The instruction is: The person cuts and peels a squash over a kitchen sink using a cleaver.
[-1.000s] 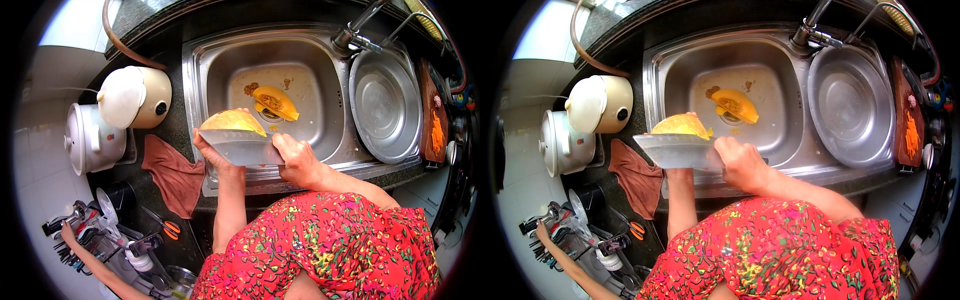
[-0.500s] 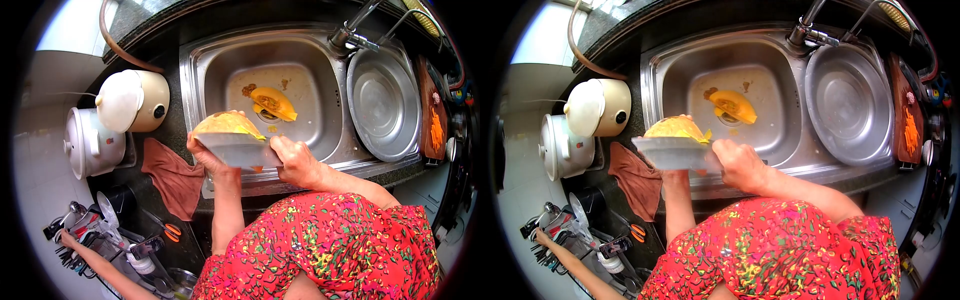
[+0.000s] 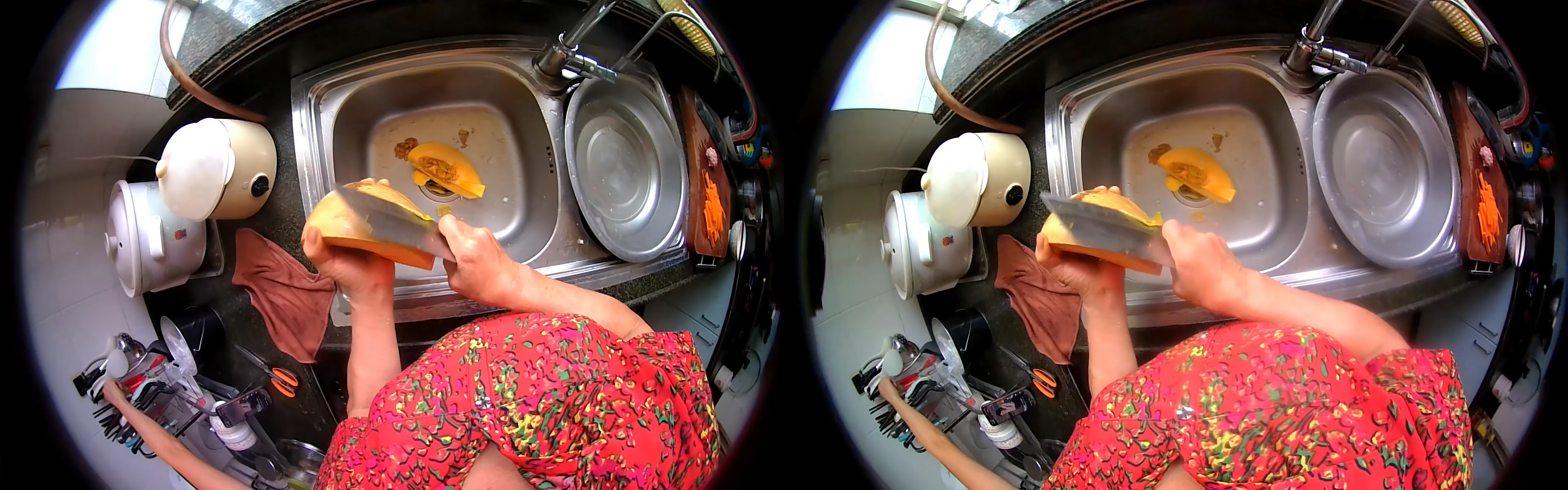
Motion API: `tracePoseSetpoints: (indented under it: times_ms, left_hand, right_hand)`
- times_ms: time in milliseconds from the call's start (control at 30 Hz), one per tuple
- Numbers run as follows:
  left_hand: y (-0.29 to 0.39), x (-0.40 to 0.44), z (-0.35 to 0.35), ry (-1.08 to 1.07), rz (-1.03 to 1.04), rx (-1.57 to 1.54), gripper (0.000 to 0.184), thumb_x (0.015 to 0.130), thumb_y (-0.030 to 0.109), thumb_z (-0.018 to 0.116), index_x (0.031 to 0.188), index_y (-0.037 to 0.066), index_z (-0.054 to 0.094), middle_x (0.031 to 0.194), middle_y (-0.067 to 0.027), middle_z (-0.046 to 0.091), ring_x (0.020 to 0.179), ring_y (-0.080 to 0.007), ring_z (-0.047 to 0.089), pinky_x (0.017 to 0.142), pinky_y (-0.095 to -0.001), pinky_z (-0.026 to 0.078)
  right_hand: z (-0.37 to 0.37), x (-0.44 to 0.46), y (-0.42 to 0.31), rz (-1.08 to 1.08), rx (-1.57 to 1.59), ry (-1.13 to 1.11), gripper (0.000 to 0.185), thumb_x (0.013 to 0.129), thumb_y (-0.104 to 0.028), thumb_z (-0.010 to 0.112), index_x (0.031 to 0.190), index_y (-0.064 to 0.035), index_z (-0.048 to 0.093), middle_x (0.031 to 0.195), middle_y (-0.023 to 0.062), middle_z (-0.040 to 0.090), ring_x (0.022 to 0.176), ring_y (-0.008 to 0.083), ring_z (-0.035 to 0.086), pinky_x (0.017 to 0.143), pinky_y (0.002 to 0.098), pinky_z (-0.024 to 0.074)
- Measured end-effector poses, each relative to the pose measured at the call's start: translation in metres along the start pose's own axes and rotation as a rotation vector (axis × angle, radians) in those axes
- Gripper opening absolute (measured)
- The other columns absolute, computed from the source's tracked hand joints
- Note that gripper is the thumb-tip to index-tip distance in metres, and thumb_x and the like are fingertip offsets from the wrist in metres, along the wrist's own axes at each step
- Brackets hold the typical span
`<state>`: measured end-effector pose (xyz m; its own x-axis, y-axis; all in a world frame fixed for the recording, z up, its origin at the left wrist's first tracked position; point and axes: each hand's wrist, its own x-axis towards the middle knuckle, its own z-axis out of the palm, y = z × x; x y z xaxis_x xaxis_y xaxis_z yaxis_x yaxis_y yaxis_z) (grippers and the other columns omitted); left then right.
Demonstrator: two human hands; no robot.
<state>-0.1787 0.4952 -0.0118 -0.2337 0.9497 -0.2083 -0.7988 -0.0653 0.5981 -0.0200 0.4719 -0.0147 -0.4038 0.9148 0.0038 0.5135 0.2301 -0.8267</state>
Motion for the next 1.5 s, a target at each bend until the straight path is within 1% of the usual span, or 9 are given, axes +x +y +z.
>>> tracePoseSetpoints:
  times_ms: [333,500,600,967,1167,1233,1333,1400,1500]
  left_hand:
    - [0.004,-0.001,0.013,-0.016,0.069,0.044,0.078,0.069,0.051,0.057,0.117,-0.009,0.043,0.112,-0.0241,0.052,0.107,-0.0376,0.051,0.094,-0.0461,0.038]
    - [0.007,0.0,0.001,0.049,0.075,0.096,0.078,0.068,0.05,0.059,0.117,-0.009,0.043,0.113,-0.0253,0.051,0.107,-0.0385,0.05,0.095,-0.046,0.037]
    - [0.009,0.002,0.001,-0.067,-0.003,0.052,0.079,0.067,0.048,0.061,0.117,-0.01,0.043,0.115,-0.0291,0.049,0.109,-0.0406,0.047,0.097,-0.0461,0.035]
    - [-0.002,0.009,-0.009,-0.021,-0.365,-0.343,0.081,0.065,0.051,0.065,0.117,-0.007,0.045,0.117,-0.0276,0.047,0.114,-0.0414,0.042,0.099,-0.0479,0.033]
    - [-0.001,0.01,-0.006,-0.026,-0.378,-0.418,0.079,0.066,0.05,0.064,0.117,-0.007,0.045,0.118,-0.0276,0.046,0.114,-0.0421,0.042,0.1,-0.0492,0.031]
    - [0.001,0.011,-0.011,-0.037,-0.372,-0.463,0.079,0.066,0.05,0.063,0.117,-0.007,0.045,0.118,-0.0277,0.046,0.114,-0.0422,0.041,0.1,-0.0494,0.031]
    - [0.002,0.014,-0.016,0.01,-0.366,-0.619,0.077,0.066,0.049,0.062,0.117,-0.007,0.045,0.116,-0.0274,0.047,0.113,-0.042,0.043,0.099,-0.0502,0.032]
    - [0.003,0.013,-0.004,-0.073,-0.333,-0.224,0.08,0.066,0.05,0.062,0.119,-0.008,0.044,0.123,-0.0255,0.045,0.113,-0.038,0.045,0.098,-0.0477,0.035]
    - [0.012,0.009,-0.004,-0.139,-0.37,-0.2,0.084,0.068,0.056,0.058,0.12,-0.008,0.042,0.122,-0.0268,0.045,0.11,-0.038,0.047,0.093,-0.0491,0.039]
  right_hand:
    - [-0.009,0.008,-0.003,-0.07,0.072,-0.029,0.074,0.068,0.013,0.048,0.137,-0.0029,0.027,0.081,0.0207,0.058,0.073,0.0352,0.059,0.069,0.0414,0.0479]
    - [-0.03,0.015,-0.015,0.16,0.433,-0.123,0.044,0.077,0.002,0.047,0.121,-0.0012,0.048,0.056,0.0073,0.05,0.051,0.0129,0.05,0.053,0.0284,0.0449]
    - [-0.046,0.015,-0.014,0.594,0.917,-0.345,0.008,0.078,0.0,0.05,0.071,0.0024,0.054,0.059,0.0056,0.053,0.036,0.0062,0.037,0.034,0.0244,0.0332]
    - [-0.065,0.015,-0.006,0.629,1.28,-0.353,0.015,0.079,-0.001,0.053,0.09,0.007,0.048,0.063,0.0171,0.054,0.035,0.0076,0.037,0.033,0.0253,0.0352]
    - [-0.065,0.013,0.0,0.57,1.173,-0.32,0.013,0.079,-0.002,0.053,0.091,0.0037,0.051,0.063,0.013,0.056,0.035,0.0078,0.037,0.035,0.0247,0.0357]
    - [-0.063,0.011,0.004,0.484,0.797,-0.353,0.007,0.08,-0.002,0.053,0.086,0.0014,0.054,0.063,0.0068,0.057,0.036,0.0073,0.039,0.036,0.0242,0.035]
    - [-0.059,0.013,-0.001,0.115,0.481,-0.209,0.025,0.076,0.002,0.05,0.098,-0.0015,0.059,0.067,0.0104,0.059,0.051,0.0188,0.051,0.049,0.0312,0.0426]
    - [-0.045,0.012,0.013,-0.268,0.253,-0.022,0.046,0.074,0.006,0.046,0.117,-0.0064,0.054,0.081,0.0209,0.061,0.068,0.0341,0.059,0.063,0.0382,0.048]
    - [-0.062,0.011,0.021,-0.133,-0.161,-0.109,0.053,0.072,0.008,0.045,0.123,-0.0057,0.048,0.085,0.022,0.061,0.072,0.0372,0.059,0.066,0.0405,0.0485]
